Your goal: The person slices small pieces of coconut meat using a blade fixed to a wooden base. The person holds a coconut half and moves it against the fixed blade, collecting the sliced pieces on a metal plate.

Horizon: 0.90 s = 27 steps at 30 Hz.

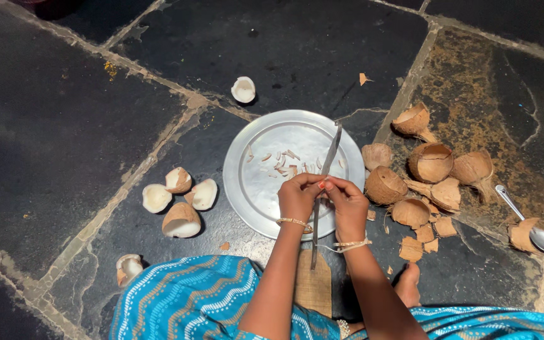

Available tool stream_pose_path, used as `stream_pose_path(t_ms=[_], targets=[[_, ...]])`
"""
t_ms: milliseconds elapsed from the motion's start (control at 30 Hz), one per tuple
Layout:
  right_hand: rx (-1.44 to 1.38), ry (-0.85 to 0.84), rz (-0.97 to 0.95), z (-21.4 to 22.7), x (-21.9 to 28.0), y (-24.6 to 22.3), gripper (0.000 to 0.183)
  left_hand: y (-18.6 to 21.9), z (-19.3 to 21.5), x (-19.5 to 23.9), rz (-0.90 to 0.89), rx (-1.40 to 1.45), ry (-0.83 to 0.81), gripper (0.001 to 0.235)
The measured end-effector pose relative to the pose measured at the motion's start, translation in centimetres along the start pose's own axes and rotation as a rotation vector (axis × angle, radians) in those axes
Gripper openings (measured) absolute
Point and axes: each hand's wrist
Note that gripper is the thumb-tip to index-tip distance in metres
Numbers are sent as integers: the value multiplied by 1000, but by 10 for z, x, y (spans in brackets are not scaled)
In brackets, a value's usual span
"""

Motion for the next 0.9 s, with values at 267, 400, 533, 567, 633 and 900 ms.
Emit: stream_pose_path(t_ms=[267,400,533,567,633,900], targets=[[-120,-77,9,6,-10,9,16,4,3,-9,-22,-69,-40,10],[-182,-78,-38,5,-15,12,12,-8,3,-16,-5,-21,-51,10],[-309,-86,-159,5,-18,12,10,-22,1,-26,78,197,-106,11],[-327,-74,-187,6,-18,13,10,-25,1,-28,79,198,-106,11],[-350,-74,-218,8,-19,15,9,-28,0,-31,189,319,-129,10],[-328,-11,-358,14,-21,27,8,-31,-3,-32,350,201,-45,11]])
Point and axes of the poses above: each hand's wrist, its own x-axis away from the middle knuckle, its own z-axis out of the back of the hand, y = z × x
